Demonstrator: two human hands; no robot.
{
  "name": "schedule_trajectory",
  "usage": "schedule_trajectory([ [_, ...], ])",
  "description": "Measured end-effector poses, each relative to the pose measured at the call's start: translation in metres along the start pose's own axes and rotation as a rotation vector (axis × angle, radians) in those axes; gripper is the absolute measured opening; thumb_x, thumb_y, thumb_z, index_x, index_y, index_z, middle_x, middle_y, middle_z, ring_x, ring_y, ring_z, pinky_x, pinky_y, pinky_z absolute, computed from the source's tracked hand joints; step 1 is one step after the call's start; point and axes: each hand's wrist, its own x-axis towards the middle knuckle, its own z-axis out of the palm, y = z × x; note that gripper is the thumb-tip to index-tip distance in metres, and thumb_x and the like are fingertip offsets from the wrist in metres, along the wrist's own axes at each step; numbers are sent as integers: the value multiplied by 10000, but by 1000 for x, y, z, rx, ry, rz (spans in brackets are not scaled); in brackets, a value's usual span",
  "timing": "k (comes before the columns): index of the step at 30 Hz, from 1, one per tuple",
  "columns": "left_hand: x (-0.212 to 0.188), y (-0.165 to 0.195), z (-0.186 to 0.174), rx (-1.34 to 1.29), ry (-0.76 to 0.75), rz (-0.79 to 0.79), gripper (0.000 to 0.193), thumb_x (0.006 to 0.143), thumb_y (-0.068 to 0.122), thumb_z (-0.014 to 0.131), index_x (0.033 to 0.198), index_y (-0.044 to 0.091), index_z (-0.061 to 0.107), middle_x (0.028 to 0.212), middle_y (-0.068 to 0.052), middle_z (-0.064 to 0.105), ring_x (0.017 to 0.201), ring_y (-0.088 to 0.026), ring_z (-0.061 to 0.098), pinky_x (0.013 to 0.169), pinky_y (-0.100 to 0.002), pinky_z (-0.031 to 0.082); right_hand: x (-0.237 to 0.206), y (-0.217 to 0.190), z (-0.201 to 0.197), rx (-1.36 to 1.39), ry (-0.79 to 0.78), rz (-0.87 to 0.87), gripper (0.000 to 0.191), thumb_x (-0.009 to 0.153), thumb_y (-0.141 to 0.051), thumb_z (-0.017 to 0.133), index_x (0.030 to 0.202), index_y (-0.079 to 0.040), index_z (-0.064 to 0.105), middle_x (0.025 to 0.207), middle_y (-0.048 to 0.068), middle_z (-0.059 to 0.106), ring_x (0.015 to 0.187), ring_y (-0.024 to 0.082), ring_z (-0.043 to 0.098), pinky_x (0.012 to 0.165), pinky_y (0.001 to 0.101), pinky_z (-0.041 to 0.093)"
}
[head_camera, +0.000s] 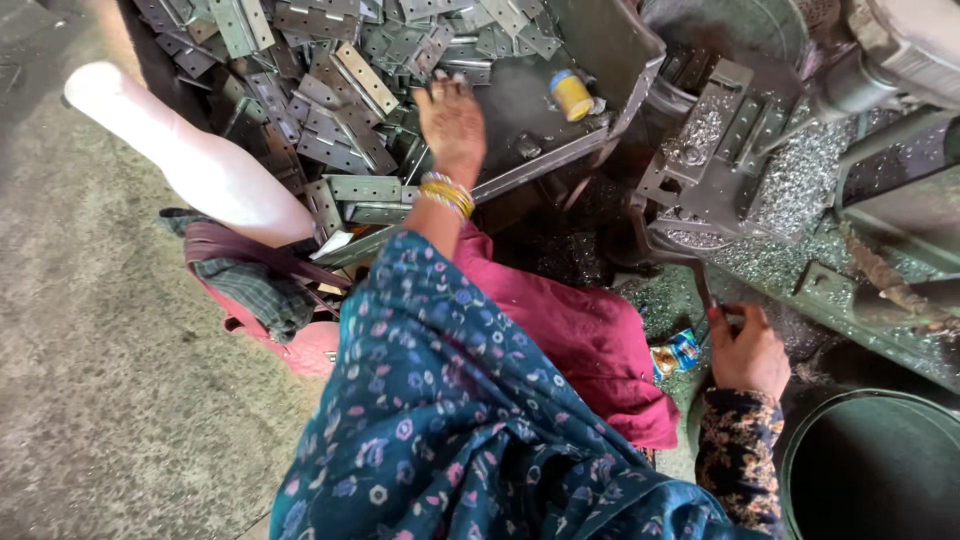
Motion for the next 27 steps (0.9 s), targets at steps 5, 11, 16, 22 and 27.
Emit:
schedule_trajectory([
  [5,12,-28,29,-165,-402,92,208,981,129,582,944,139,787,982,-117,751,1030,-282,675,900,-441,446,1,-2,4,33,-6,-6,425,998,-532,633,1240,-188,692,955,175,755,934,430,713,778,542,537],
  [11,-9,-47,9,-176,-139,497,143,807,157,654,785,204,787,763,-47,747,966,-245,720,841,-420,478,-6,-2,10,55,15,-13,409,1002,-528,635,1220,-188,701,972,179,758,958,431,711,792,540,538],
  [16,0,-35,-32,-412,-130,192,176,843,103,644,923,170,786,831,-98,749,876,-299,716,855,-478,470,-16,1,6,18,97,-92,416,1019,-537,635,1243,-191,691,973,198,742,935,440,703,781,549,530],
  [22,-12,115,-99,-1119,-306,94,254,861,59,604,1050,130,759,934,-173,732,934,-404,690,797,-521,523,-15,3,-1,107,-9,58,405,959,-530,650,1205,-211,690,938,184,750,946,424,704,782,549,533],
  [27,-50,247,-138,-1207,-291,111,300,860,141,656,1142,68,728,1042,-201,717,987,-408,686,867,-503,534,-23,4,-4,159,11,45,382,957,-497,645,1193,-199,684,939,165,758,931,410,715,797,535,540],
])
